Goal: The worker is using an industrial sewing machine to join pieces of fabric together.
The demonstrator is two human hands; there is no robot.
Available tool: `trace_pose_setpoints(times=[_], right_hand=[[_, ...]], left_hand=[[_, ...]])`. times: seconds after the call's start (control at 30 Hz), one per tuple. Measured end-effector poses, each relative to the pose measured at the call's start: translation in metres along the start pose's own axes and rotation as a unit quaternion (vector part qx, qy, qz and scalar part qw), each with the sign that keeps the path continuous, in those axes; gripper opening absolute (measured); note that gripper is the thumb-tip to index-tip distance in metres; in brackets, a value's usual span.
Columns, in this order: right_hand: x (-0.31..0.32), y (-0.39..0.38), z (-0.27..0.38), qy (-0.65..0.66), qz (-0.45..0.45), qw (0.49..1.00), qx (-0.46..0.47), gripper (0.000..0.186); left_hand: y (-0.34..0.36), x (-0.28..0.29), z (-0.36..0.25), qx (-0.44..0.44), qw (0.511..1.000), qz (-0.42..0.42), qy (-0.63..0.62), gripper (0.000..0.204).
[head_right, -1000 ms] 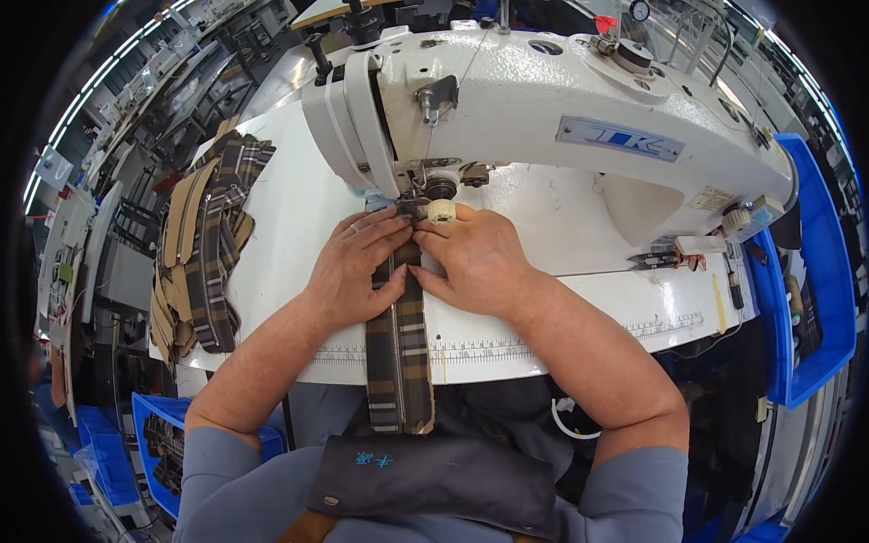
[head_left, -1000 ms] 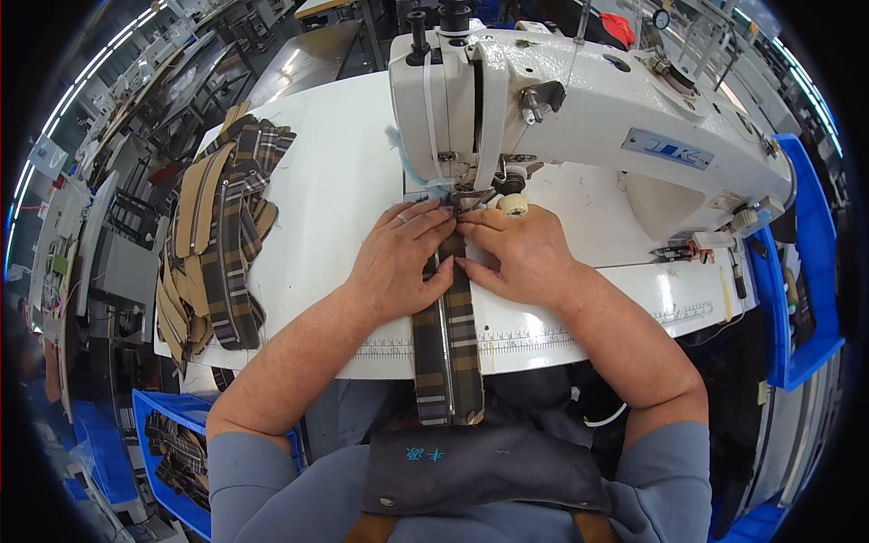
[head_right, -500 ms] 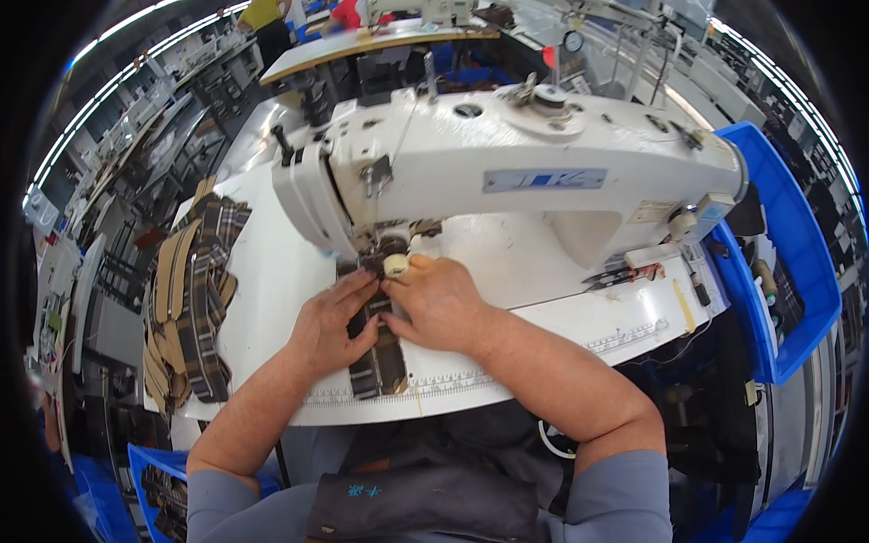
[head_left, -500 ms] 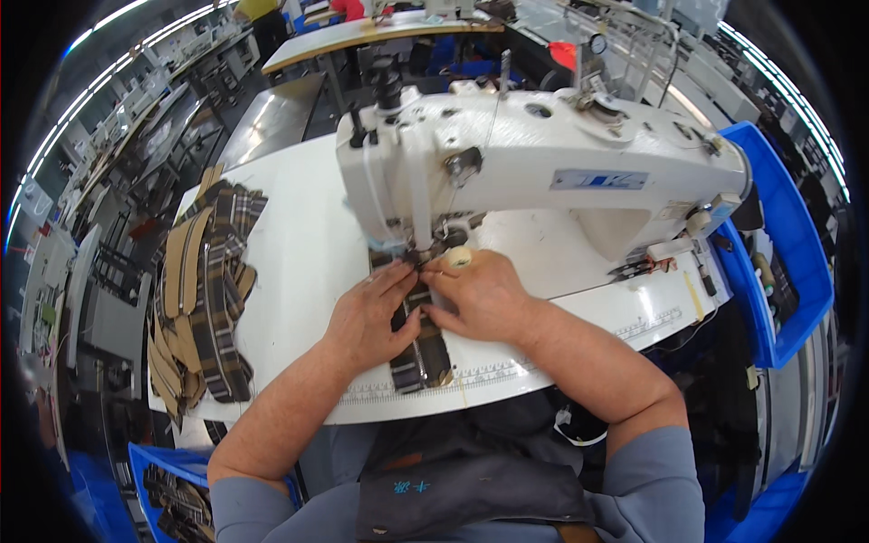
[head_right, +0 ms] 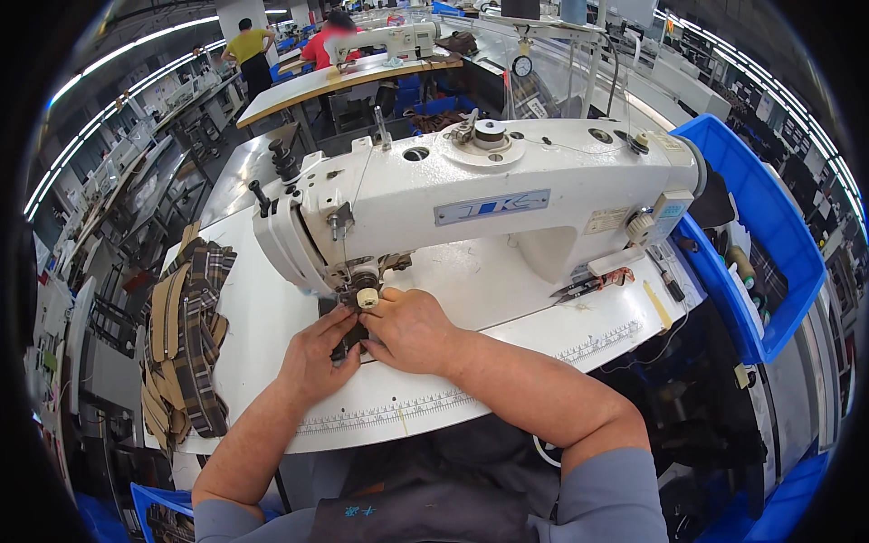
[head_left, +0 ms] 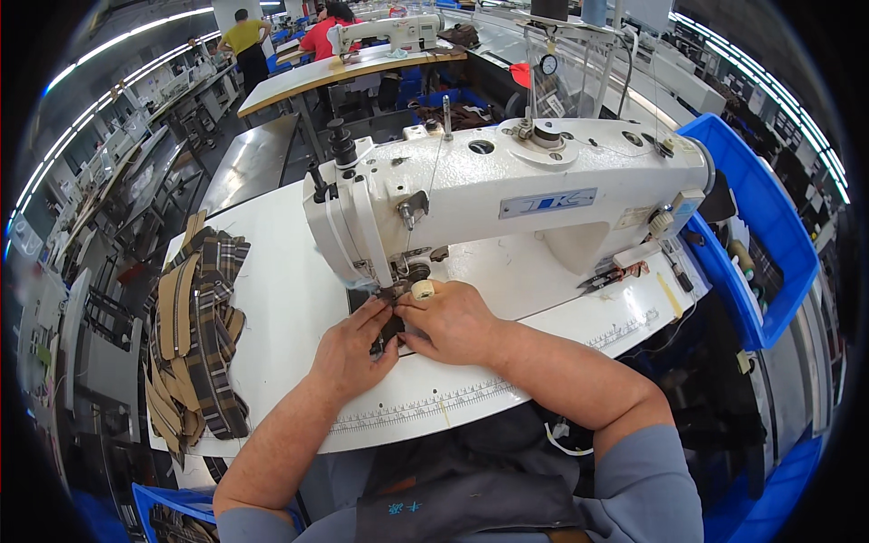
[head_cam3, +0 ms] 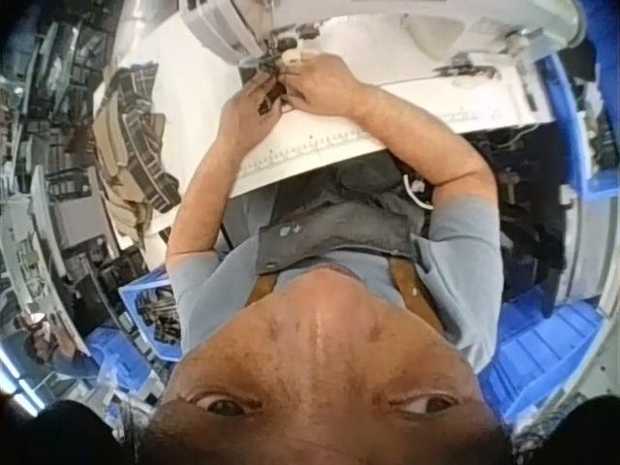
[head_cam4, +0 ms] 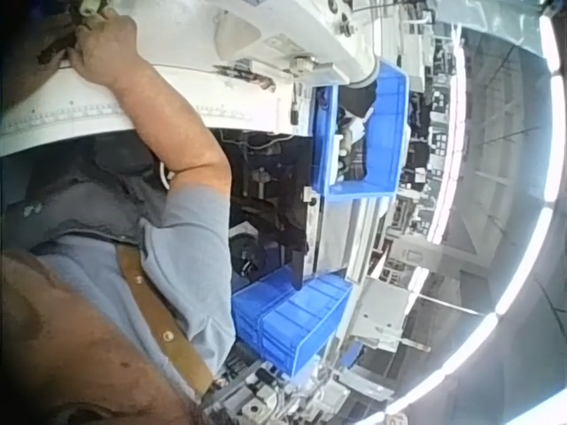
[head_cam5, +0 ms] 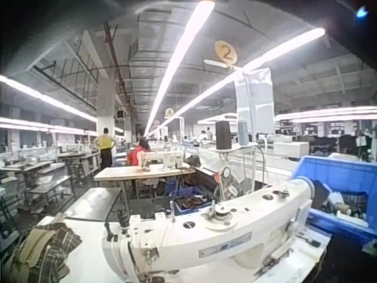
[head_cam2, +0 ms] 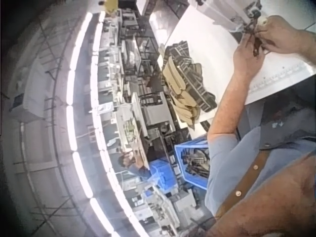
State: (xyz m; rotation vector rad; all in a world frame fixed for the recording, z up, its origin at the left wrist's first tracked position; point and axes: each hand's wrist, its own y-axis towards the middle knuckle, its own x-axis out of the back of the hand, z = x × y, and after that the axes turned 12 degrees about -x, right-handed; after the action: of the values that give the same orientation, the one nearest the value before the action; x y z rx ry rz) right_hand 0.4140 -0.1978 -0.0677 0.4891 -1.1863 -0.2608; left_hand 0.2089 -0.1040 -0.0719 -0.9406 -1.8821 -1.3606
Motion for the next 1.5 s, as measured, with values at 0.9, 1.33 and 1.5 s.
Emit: trace_pose_setpoints(times=[0.9, 1.33, 1.5], right_hand=[[0.002, 0.000, 0.006, -0.017, -0.008, 1.000, -0.005, 0.027], [-0.001, 0.002, 0.008, -0.022, 0.018, 1.000, 0.010, 0.030], [0.000, -0.001, 0.009, -0.024, 0.027, 0.999, 0.000, 0.031]], left_hand=[[0.019, 0.003, 0.075, 0.043, 0.995, 0.046, 0.081, 0.024], [-0.022, 0.075, 0.127, 0.107, 0.950, -0.112, 0.272, 0.026], [-0.052, 0.153, 0.084, 0.316, 0.843, 0.033, 0.433, 0.032]])
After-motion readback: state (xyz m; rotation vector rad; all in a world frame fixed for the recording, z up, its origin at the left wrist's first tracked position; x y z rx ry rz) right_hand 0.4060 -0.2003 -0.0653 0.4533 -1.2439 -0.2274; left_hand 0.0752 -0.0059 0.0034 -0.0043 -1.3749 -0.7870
